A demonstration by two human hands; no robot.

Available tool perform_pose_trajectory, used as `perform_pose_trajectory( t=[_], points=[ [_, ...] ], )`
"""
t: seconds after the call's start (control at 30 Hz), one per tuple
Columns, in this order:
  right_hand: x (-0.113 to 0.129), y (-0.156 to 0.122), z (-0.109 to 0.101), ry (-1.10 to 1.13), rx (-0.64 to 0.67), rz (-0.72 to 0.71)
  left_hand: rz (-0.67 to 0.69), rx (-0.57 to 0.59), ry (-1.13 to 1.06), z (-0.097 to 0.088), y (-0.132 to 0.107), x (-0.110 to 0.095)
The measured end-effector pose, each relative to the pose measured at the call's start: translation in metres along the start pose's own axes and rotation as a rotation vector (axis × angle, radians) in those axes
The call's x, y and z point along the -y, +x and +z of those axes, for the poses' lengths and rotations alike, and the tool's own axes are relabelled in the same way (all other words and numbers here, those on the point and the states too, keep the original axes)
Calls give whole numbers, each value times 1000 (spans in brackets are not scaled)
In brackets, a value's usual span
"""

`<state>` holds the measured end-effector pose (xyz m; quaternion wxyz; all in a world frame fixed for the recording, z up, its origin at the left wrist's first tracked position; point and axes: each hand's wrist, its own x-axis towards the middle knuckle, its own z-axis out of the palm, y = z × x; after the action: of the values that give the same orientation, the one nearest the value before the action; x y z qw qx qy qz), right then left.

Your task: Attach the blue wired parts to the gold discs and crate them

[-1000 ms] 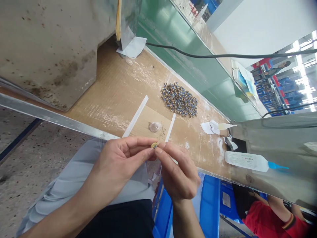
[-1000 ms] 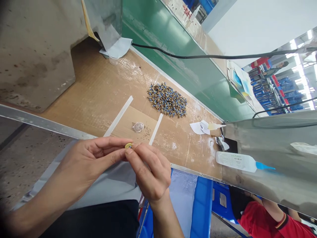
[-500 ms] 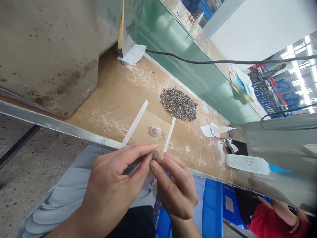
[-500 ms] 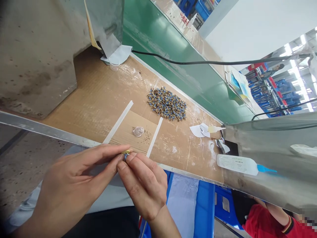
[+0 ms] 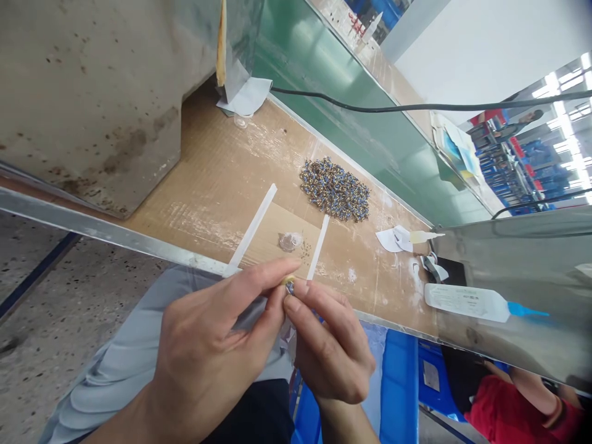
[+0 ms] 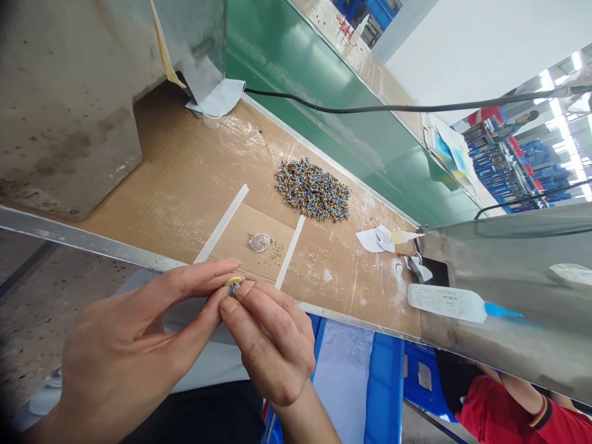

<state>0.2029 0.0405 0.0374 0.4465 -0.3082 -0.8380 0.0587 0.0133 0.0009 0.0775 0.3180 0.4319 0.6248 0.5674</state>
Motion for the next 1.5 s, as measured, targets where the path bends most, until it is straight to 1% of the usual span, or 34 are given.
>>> perform_pose_trajectory(
  t=[0.1, 0.2, 0.27, 0.3, 0.33, 0.37, 0.4, 0.47, 0.5, 0.57, 0.63, 0.77, 0.9, 1.13, 1.23, 1.33, 1.5],
  points=[
    [2, 4, 3, 8, -9, 3, 33, 13, 12, -1, -1, 3],
    [3, 11, 4, 29, -23, -7, 31, 13, 27, 0, 0, 5],
    [4, 15, 2, 66, -43, -34, 33, 6, 50, 0, 2, 7],
    [4, 18, 0, 90, -48, -25, 37, 7, 68, 1, 2, 8],
    [3, 20, -3, 117, -51, 18, 35, 13, 87, 1, 3, 8],
    [2, 22, -7, 143, -50, 98, 32, 21, 104, 0, 3, 9],
    [1, 24, -10, 166, -38, 208, 24, 32, 118, 0, 3, 10],
    [-3, 28, -17, 229, 27, 436, 7, 55, 132, 0, 3, 12],
    [-4, 31, -20, 277, 72, 514, 2, 67, 133, 0, 2, 12],
    [-7, 36, -23, 390, 175, 581, 7, 86, 129, 0, 2, 12],
    [-9, 41, -23, 489, 227, 595, 14, 101, 116, 0, 3, 11],
    [-11, 44, -21, 567, 229, 636, -15, 133, 50, 1, 4, 9],
    [-10, 44, -22, 615, 232, 655, -90, 141, -40, -1, 4, 10],
    [-7, 43, -20, 662, 214, 688, -225, 212, -122, -7, 4, 11],
    [-7, 41, -19, 682, 207, 701, -267, 199, -104, -9, 4, 12],
    [-7, 40, -18, 709, 203, 703, -280, 179, -72, -9, 4, 11],
    [-6, 38, -19, 719, 191, 706, -336, 136, -89, -4, 4, -2]
  ],
)
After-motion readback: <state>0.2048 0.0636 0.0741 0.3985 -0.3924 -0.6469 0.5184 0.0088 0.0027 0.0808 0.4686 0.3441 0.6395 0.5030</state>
